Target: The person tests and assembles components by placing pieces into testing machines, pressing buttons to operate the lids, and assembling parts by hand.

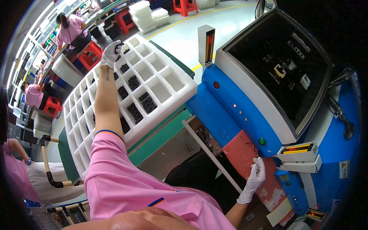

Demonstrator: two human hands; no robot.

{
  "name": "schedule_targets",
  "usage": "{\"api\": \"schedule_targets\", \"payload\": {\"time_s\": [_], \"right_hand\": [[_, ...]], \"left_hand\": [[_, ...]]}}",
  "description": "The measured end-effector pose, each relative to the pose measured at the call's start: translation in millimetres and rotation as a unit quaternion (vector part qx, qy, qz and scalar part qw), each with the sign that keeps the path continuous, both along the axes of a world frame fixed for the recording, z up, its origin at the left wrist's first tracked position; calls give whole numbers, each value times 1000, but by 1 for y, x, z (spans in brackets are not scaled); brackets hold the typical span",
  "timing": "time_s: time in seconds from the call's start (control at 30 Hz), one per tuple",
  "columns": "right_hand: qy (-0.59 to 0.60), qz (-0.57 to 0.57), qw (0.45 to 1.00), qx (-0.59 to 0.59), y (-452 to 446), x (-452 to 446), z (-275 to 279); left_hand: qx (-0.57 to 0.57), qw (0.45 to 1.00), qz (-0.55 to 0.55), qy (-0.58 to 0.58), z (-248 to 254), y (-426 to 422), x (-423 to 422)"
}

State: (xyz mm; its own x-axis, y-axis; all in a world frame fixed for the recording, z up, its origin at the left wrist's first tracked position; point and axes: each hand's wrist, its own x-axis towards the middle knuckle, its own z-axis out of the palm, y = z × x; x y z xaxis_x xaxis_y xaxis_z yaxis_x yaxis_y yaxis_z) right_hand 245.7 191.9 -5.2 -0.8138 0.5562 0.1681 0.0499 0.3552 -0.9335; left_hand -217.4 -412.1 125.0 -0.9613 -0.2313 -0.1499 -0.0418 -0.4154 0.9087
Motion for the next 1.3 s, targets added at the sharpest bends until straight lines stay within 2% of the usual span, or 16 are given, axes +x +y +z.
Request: {"api": "schedule_targets", "payload": {"time_s": [0.13,0.23,0.4,0.5,0.53,0.57,0.63,0.67,0.77,0.93,1.03,1.3], "right_hand": [[-5,1,1000,5,-1,-1,2],[0,-5,1000,1,-2,-1,1],[3,0,1000,6,-3,-1,3],[-10,1,1000,11,-2,0,4],[-9,1,1000,11,-2,0,4],[-10,-1,1000,7,-2,0,3],[-13,-5,1000,-2,-2,0,1],[-12,-6,1000,-1,-2,0,1],[-4,2,1000,0,-1,-1,1],[-5,3,1000,-4,-1,-1,0],[-12,-2,1000,10,-1,-1,1],[-11,-10,1000,20,0,-1,-2]], "left_hand": [[-36,999,-4,-9,-2,-7,0],[57,998,8,22,4,6,13],[29,999,-10,17,0,3,10],[-228,968,3,102,5,17,24],[-228,968,3,103,5,22,23],[-369,926,13,83,5,27,20],[-624,780,33,37,5,35,12],[-624,780,33,38,3,33,8],[-777,624,14,83,-7,27,-3],[-803,594,-31,47,6,38,12],[-844,536,-15,22,12,47,17],[-812,581,-36,36,11,45,17]]}}
